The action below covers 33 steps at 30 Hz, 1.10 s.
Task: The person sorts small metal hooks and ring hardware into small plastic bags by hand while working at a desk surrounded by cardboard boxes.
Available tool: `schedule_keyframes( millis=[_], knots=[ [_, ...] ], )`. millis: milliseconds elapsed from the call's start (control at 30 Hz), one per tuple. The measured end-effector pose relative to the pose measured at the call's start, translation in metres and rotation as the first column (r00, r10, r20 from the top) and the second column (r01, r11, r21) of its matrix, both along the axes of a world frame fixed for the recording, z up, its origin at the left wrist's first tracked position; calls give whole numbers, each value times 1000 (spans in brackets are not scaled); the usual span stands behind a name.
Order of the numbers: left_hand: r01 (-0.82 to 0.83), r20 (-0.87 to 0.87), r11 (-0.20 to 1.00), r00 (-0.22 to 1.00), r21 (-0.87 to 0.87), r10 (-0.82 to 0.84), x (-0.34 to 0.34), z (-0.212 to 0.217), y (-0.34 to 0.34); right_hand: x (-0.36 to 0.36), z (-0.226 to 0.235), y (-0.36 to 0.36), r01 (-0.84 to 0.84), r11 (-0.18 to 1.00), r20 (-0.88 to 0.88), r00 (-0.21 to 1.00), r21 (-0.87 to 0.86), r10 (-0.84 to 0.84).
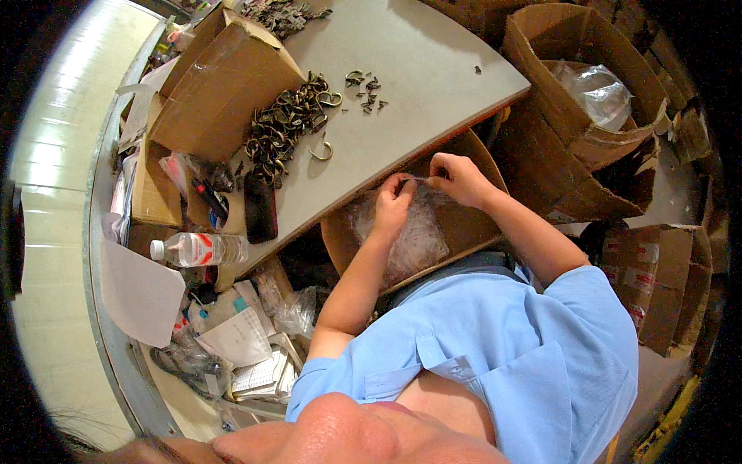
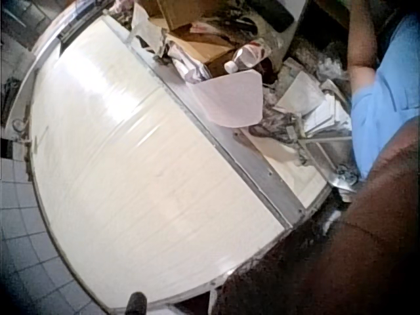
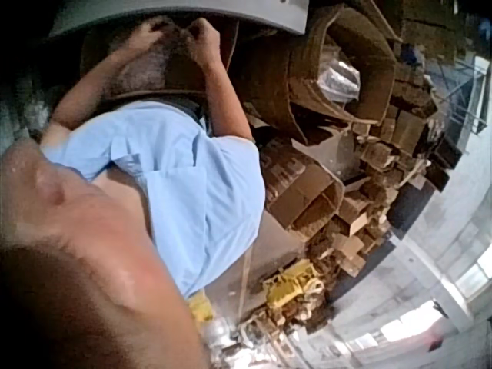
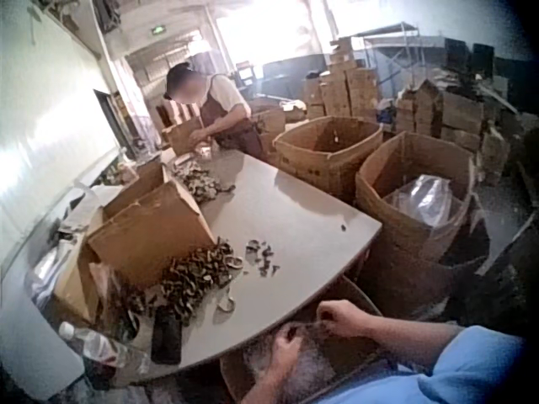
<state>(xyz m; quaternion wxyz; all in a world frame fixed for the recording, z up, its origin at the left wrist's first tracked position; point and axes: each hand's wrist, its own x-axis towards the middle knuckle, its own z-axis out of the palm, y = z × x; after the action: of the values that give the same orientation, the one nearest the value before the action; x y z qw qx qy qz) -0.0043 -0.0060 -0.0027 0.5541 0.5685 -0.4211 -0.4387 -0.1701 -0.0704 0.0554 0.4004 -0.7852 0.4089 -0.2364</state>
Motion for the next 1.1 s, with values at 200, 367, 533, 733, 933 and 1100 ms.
schedule_keyframes(
  millis=[200,367,533,733,933,1100],
  knots=[
    [155,238,988,960,-3,-150,6,29,1,1,8,2,-46,996,69,997,75,40],
    [114,349,993,932,-18,-101,5,26,1,0,6,1,-86,996,-52,995,-22,84],
    [-66,482,990,868,-123,118,-3,37,7,0,5,2,3,1000,-112,994,-8,-4],
    [17,389,998,920,62,-40,-6,45,10,0,-17,3,-98,987,-113,990,-123,85],
    [166,-148,985,976,40,-158,-8,23,8,4,-8,7,-135,984,-138,983,-115,119],
    [187,-310,982,933,-17,-183,-3,8,5,4,4,7,-133,988,-106,987,-78,124]
  ],
)
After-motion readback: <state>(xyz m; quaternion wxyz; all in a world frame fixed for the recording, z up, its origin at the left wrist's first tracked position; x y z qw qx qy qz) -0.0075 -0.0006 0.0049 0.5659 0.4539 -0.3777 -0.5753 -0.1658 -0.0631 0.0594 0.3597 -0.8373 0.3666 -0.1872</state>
